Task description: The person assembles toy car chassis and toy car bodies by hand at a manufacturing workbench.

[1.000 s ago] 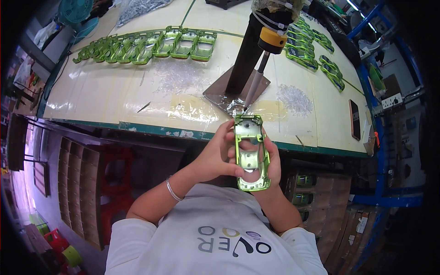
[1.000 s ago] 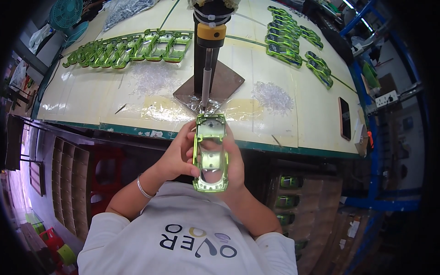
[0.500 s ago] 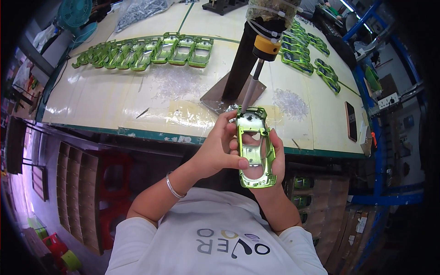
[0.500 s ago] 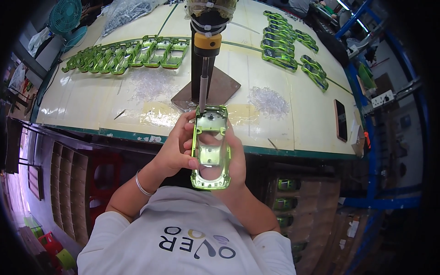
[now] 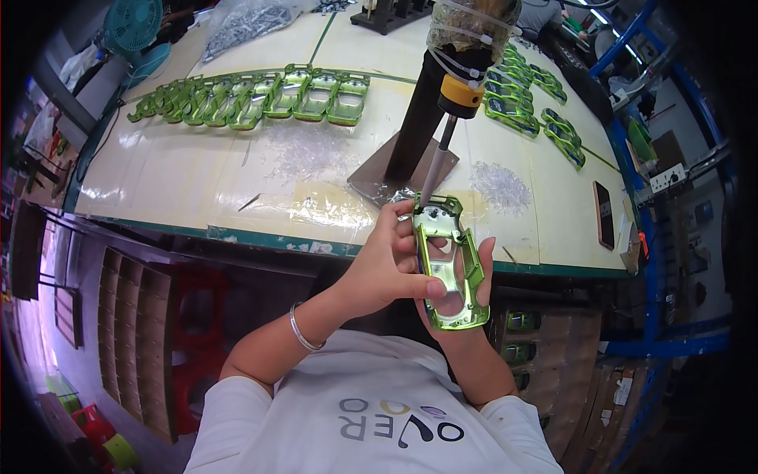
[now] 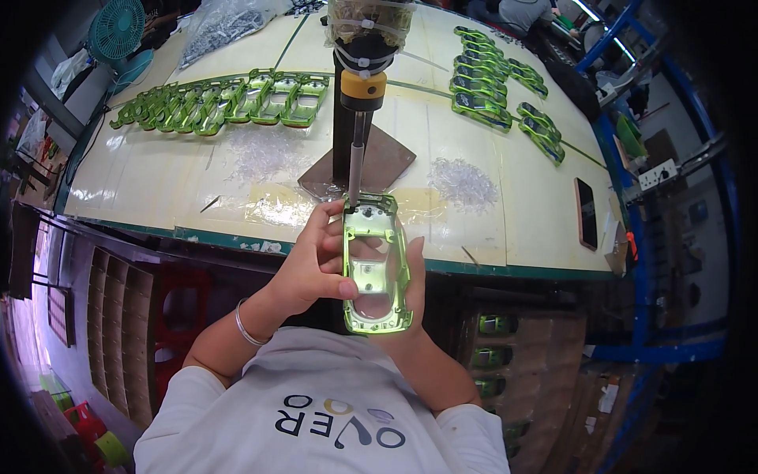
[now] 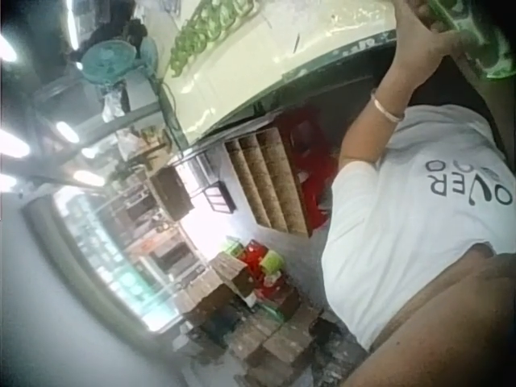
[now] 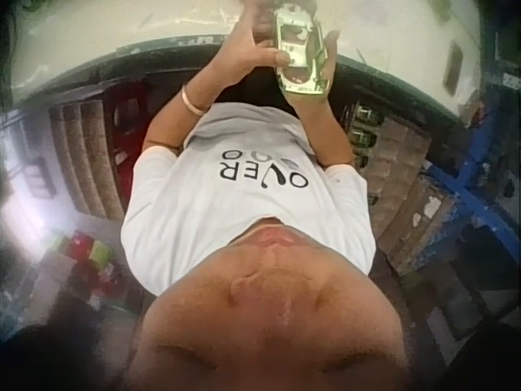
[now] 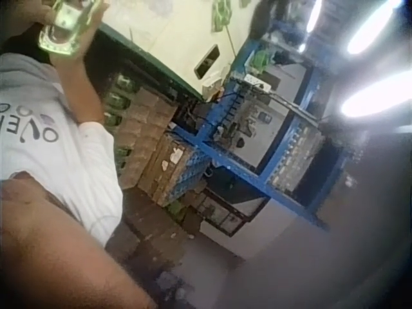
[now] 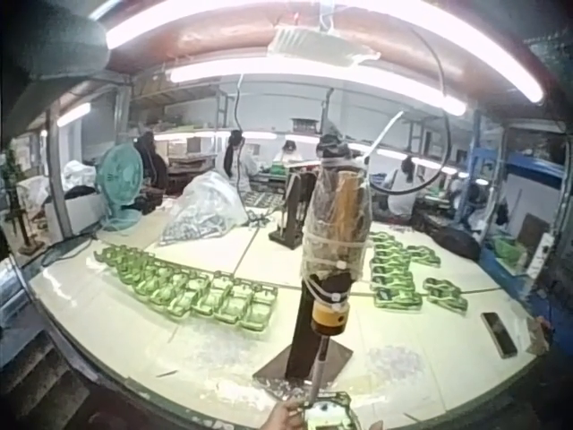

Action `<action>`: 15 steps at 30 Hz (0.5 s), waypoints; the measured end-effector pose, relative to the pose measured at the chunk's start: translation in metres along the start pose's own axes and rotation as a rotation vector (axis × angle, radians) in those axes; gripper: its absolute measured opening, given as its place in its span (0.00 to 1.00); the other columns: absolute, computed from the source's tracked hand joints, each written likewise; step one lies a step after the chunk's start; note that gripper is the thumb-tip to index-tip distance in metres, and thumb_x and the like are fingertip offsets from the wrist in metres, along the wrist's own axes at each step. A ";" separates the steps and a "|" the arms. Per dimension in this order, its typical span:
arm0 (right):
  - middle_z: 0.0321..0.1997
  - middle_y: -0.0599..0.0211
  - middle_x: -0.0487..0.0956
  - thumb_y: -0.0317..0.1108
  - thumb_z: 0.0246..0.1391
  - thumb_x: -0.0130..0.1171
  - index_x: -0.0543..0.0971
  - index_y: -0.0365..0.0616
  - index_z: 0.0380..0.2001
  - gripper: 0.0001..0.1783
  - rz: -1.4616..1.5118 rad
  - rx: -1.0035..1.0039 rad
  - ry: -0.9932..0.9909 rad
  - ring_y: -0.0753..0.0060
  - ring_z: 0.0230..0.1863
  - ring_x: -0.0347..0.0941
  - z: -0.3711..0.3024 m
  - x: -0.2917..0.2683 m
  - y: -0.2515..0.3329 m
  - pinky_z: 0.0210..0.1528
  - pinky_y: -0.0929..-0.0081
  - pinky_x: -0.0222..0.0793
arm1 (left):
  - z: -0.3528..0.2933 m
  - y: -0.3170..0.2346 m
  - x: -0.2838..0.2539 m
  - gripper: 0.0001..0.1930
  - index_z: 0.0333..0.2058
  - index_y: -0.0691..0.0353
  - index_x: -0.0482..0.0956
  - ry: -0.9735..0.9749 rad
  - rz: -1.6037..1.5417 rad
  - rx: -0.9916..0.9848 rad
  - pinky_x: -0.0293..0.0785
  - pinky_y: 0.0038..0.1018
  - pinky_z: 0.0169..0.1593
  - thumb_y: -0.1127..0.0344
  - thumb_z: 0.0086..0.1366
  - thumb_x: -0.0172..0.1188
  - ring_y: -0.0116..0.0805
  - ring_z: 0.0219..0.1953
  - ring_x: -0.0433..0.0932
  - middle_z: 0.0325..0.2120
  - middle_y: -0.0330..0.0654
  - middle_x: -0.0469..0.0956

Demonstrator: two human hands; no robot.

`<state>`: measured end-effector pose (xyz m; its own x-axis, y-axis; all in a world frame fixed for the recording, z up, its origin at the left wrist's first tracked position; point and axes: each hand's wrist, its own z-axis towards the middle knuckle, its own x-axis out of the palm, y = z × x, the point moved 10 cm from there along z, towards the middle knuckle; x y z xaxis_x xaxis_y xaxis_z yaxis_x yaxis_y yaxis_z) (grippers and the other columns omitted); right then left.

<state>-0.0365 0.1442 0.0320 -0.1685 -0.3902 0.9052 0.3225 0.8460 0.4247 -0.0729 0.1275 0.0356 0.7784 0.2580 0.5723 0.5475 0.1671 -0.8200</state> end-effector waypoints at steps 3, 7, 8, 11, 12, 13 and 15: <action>0.33 0.54 0.71 0.66 0.48 0.29 0.65 0.38 0.39 0.38 -0.002 -0.007 -0.089 0.65 0.31 0.70 -0.001 -0.013 0.000 0.34 0.72 0.69 | 0.001 -0.002 -0.002 0.50 0.53 0.65 0.39 -0.025 0.028 0.038 0.67 0.21 0.41 0.69 0.37 0.69 0.26 0.35 0.66 0.41 0.47 0.63; 0.25 0.59 0.69 0.65 0.48 0.31 0.66 0.43 0.33 0.33 -0.044 0.011 -0.048 0.69 0.22 0.67 0.000 -0.019 0.005 0.21 0.76 0.66 | 0.001 0.000 0.002 0.50 0.52 0.66 0.40 -0.047 0.176 -0.039 0.68 0.23 0.40 0.65 0.37 0.69 0.27 0.34 0.66 0.41 0.47 0.64; 0.24 0.61 0.69 0.64 0.48 0.31 0.66 0.44 0.32 0.31 -0.058 0.018 -0.025 0.71 0.19 0.65 0.002 -0.018 0.005 0.18 0.77 0.64 | 0.001 -0.001 0.002 0.50 0.52 0.66 0.40 -0.064 0.202 -0.025 0.68 0.23 0.39 0.63 0.36 0.70 0.27 0.34 0.66 0.41 0.47 0.64; 0.21 0.61 0.68 0.61 0.49 0.31 0.66 0.43 0.34 0.30 -0.044 -0.026 -0.236 0.72 0.15 0.61 0.004 -0.021 0.008 0.14 0.80 0.60 | 0.002 0.001 -0.003 0.50 0.52 0.66 0.40 -0.080 0.236 0.064 0.69 0.22 0.33 0.65 0.37 0.69 0.27 0.31 0.67 0.42 0.49 0.65; 0.20 0.60 0.67 0.60 0.50 0.31 0.66 0.43 0.35 0.30 -0.029 -0.055 -0.404 0.73 0.14 0.61 0.002 -0.032 0.010 0.13 0.81 0.58 | 0.002 0.000 -0.004 0.50 0.52 0.66 0.39 -0.087 0.233 0.092 0.70 0.19 0.28 0.68 0.37 0.69 0.27 0.28 0.69 0.41 0.50 0.65; 0.20 0.60 0.67 0.60 0.50 0.31 0.66 0.43 0.35 0.30 -0.031 -0.052 -0.405 0.73 0.14 0.61 0.005 -0.031 0.009 0.13 0.81 0.58 | 0.001 0.002 -0.006 0.50 0.52 0.66 0.39 -0.090 0.230 0.092 0.70 0.19 0.28 0.68 0.37 0.69 0.27 0.28 0.69 0.41 0.50 0.65; 0.19 0.57 0.66 0.59 0.50 0.31 0.67 0.40 0.35 0.31 0.078 -0.082 -0.540 0.73 0.10 0.56 0.002 -0.042 0.009 0.11 0.81 0.56 | -0.002 0.004 -0.006 0.52 0.54 0.64 0.37 -0.085 0.241 0.126 0.68 0.25 0.40 0.67 0.38 0.69 0.31 0.36 0.69 0.45 0.50 0.63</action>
<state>-0.0288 0.1691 -0.0020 -0.5878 -0.0671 0.8062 0.4209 0.8257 0.3756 -0.0747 0.1249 0.0286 0.8502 0.3826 0.3616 0.3029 0.2063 -0.9304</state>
